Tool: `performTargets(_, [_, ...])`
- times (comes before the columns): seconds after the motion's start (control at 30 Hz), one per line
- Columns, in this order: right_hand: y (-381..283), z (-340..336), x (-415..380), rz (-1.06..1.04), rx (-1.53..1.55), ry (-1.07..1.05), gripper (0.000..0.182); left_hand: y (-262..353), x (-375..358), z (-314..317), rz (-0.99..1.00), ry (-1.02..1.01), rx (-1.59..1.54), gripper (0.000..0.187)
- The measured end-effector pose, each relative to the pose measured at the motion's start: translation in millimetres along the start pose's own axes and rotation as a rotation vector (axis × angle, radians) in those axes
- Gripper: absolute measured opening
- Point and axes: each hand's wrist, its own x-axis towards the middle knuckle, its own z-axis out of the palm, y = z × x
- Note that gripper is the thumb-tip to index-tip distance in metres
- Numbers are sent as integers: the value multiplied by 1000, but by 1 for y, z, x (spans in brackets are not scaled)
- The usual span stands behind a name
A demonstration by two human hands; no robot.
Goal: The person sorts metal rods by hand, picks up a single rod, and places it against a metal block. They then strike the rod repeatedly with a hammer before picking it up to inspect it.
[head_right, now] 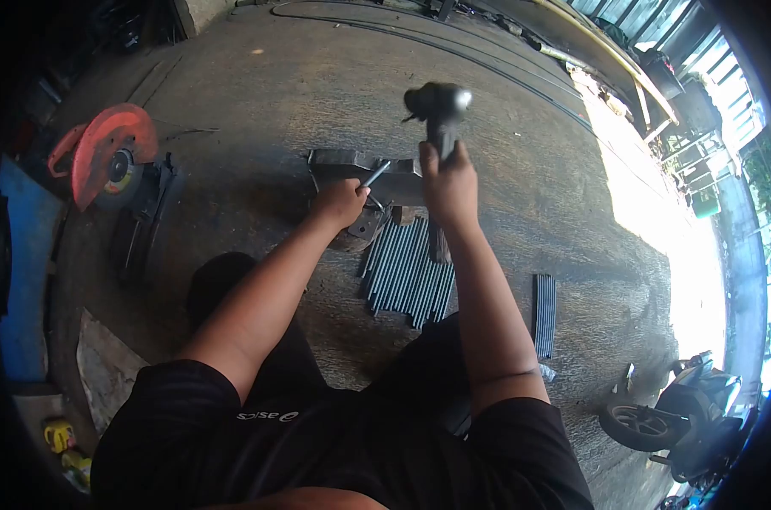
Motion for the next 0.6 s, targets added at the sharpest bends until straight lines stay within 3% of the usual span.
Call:
performTargets(0.03, [4,9,-4,46,-216,-115,48,3,-2,-4,-31,-10,13,31])
performTargets(0.1, [24,32,-7,134,-283,-229,51,12,-7,-12,-8,-32,44,30])
performTargets(0.3, [28,34,-8,120,-318,-361,52,-1,-8,6,46,39,15,35])
performTargets(0.37, [37,40,-7,103,-320,-335,52,8,-14,-7,-80,-83,77,35])
performTargets(0.43, [33,38,-7,87,-316,-308,51,-2,-6,-4,-78,-57,70,35])
performTargets(0.5, [29,26,-3,448,57,-406,51,-10,-2,-1,-79,-29,57,35])
performTargets(0.6, [42,25,2,533,199,-386,50,-12,-1,-5,-24,11,69,34])
